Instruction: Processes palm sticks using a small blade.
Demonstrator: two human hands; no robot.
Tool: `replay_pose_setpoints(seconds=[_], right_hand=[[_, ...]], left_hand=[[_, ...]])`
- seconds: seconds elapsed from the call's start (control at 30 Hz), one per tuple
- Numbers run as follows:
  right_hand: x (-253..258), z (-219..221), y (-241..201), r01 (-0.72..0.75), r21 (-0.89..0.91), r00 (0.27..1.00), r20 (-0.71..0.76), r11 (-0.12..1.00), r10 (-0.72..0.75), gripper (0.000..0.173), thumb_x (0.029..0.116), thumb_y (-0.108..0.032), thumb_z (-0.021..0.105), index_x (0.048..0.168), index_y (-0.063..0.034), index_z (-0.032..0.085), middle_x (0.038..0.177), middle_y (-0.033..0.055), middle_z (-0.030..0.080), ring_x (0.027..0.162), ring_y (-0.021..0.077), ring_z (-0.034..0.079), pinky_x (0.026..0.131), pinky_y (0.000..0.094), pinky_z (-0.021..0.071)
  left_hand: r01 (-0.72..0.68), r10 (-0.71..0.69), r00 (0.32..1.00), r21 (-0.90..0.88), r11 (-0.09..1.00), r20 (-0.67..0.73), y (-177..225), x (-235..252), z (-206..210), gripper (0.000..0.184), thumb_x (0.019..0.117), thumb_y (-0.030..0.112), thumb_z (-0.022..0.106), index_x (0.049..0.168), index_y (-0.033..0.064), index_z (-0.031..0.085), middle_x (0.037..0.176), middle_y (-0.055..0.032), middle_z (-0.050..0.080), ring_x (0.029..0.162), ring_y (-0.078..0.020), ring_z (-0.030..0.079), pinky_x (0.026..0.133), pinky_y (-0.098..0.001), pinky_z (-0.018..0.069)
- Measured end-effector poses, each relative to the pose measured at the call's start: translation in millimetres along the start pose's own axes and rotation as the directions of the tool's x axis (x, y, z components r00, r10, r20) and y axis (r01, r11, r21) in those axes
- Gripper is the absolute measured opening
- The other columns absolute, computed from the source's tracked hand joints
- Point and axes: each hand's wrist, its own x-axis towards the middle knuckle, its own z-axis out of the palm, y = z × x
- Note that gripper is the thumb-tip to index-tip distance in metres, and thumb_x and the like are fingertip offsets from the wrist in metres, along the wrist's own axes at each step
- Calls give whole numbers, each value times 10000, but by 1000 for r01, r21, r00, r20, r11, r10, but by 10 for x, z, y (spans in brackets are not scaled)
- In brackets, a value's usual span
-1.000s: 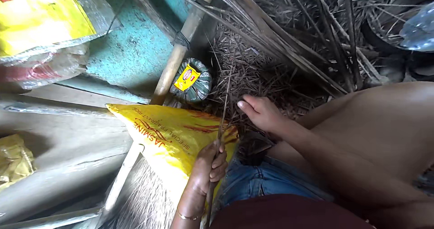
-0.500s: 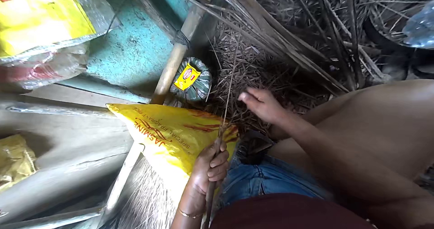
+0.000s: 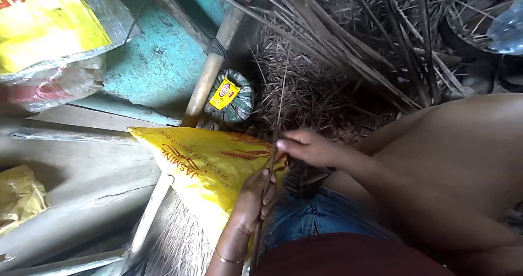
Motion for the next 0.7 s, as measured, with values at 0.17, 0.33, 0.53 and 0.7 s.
replay_pose_setpoints(seconds=[0.17, 0.33, 0.53, 0.7], right_hand=[[-69, 94, -32, 216, -244, 948, 283, 945, -143, 412, 1092, -393, 438, 987, -81, 686, 780, 15, 615, 723, 109, 584, 673, 358, 481], [-19, 74, 152, 357, -574, 920, 76, 737, -386, 405, 1046, -407, 499, 856, -96, 676, 684, 36, 611, 623, 184, 629, 544, 400, 493], [25, 114, 207, 221, -657, 912, -122, 720, -391, 388, 1020, -406, 527, 839, -93, 669, 672, 46, 602, 584, 213, 627, 496, 418, 491], [61, -276, 211, -87, -510, 884, -435, 856, -170, 402, 1081, -379, 463, 864, -72, 603, 622, 71, 515, 552, 261, 548, 500, 480, 426]], left_hand=[[-29, 28, 999, -36, 999, -36, 20, 0, 32, 338, 1063, 177, 245, 906, 123, 540, 493, 93, 396, 345, 10, 381, 342, -136, 347], [-44, 42, 998, -37, 998, -45, 29, -75, 9, 357, 1108, 233, 213, 950, 129, 516, 519, 100, 367, 353, 18, 360, 344, -125, 342], [-55, 52, 997, -47, 997, -56, 75, -76, 7, 370, 1109, 233, 200, 931, 124, 505, 524, 96, 363, 355, 23, 357, 345, -116, 339], [-41, 41, 999, -14, 999, -30, 12, -153, -19, 371, 1112, 238, 218, 932, 120, 520, 523, 93, 363, 352, 12, 354, 340, -131, 344]])
